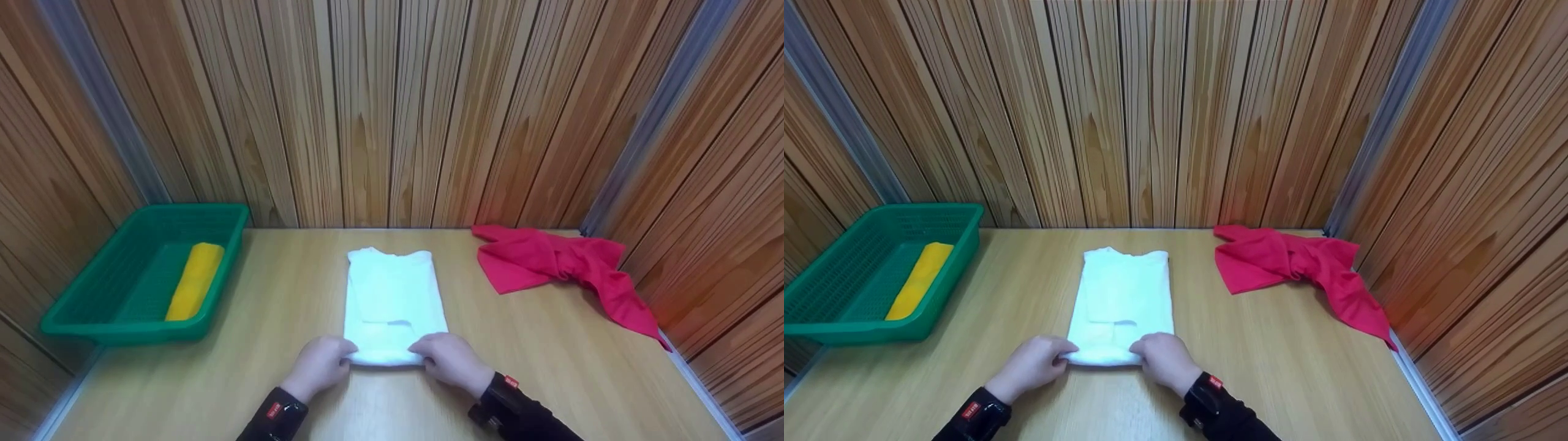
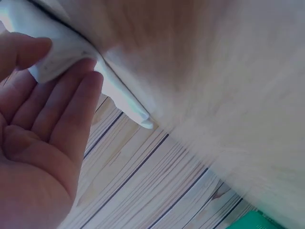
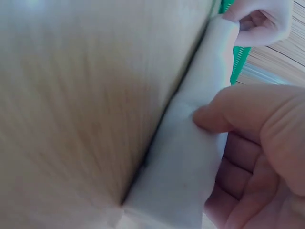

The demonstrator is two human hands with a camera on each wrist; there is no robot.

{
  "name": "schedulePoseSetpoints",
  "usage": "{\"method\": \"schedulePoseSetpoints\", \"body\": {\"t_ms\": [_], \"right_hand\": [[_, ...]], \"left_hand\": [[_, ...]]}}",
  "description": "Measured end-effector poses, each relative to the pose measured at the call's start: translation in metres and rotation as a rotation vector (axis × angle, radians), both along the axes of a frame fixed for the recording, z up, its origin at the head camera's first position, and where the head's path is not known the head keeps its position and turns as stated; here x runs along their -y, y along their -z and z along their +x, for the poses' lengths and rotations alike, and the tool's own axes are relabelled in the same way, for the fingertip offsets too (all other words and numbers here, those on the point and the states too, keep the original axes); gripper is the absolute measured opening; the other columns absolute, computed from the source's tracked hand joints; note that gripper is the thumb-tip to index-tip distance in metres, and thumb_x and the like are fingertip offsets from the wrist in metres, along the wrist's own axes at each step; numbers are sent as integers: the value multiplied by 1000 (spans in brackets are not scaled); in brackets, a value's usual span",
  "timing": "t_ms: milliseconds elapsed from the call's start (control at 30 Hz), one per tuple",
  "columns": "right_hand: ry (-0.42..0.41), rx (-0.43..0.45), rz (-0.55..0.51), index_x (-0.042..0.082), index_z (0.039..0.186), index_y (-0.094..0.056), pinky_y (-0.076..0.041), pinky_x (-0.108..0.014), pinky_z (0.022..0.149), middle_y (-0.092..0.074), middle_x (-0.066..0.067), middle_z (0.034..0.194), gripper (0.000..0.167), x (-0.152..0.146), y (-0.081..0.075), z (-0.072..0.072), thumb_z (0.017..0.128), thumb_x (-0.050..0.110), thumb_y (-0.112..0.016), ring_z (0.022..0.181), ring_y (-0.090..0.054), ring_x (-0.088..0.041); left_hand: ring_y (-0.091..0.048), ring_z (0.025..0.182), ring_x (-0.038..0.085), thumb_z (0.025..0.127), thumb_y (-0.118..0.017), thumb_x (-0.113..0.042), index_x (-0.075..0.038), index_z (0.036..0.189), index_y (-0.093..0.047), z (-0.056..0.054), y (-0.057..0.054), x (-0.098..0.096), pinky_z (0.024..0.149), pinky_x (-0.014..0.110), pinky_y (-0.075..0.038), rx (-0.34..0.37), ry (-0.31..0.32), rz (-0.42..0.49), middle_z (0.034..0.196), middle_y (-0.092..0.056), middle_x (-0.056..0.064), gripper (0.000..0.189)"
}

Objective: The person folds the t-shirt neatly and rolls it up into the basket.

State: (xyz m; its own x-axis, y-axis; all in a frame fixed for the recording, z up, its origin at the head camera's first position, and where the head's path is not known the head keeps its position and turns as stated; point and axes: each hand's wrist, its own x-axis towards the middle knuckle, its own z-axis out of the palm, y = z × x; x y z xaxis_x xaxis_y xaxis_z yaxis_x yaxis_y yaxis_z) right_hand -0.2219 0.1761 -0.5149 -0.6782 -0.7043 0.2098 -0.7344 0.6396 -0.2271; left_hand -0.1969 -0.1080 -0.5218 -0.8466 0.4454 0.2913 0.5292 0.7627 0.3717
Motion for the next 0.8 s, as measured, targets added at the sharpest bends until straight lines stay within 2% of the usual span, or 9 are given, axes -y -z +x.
{"method": "schedulePoseSetpoints", "body": {"t_ms": [100, 267, 433, 567, 700, 800], "right_hand": [[-31, 12, -4, 9, 104, -76, -54, -35, 82, -73, -2, 97, 32, -5, -2, 1, 76, -4, -69, 93, -69, -19], [-73, 90, 10, 8, 106, -75, -53, -33, 82, -72, -4, 96, 29, -11, -8, 1, 80, -3, -70, 92, -68, -19], [-36, 200, 20, 7, 115, -73, -53, -34, 84, -69, -3, 99, 28, -12, -11, -5, 89, -1, -66, 96, -65, -18], [47, 270, 16, 6, 117, -67, -52, -39, 89, -68, -5, 106, 23, -10, -10, -11, 95, 4, -62, 104, -64, -22], [123, 297, 8, 9, 110, -63, -52, -41, 88, -67, -4, 104, 15, -7, -6, -16, 95, 7, -63, 103, -64, -22], [143, 267, 8, 9, 107, -65, -52, -42, 86, -67, -4, 101, 13, -6, -3, -19, 94, 7, -64, 100, -64, -23]], "left_hand": [[-67, 76, 19, 69, -69, 4, -10, 87, -76, 2, -1, 2, 69, 34, -53, 17, 34, 37, 82, -73, 1, 23], [-65, 74, 14, 75, -72, 0, -9, 89, -76, 4, -8, 2, 70, 34, -53, 123, 54, 86, 81, -72, -1, 18], [-66, 78, 18, 81, -70, -3, -6, 94, -75, -1, -6, 0, 76, 40, -54, 175, 7, 101, 86, -72, 3, 15], [-65, 79, 20, 85, -69, -5, -5, 96, -74, -7, -3, -3, 77, 42, -53, 207, -63, 126, 88, -71, 4, 13], [-60, 74, 17, 87, -69, -8, -6, 93, -74, -12, -3, -5, 74, 41, -51, 234, -124, 137, 82, -67, 0, 8], [-57, 70, 16, 87, -69, -8, -6, 88, -72, -16, -4, -7, 71, 40, -50, 238, -137, 145, 78, -63, -1, 4]]}}
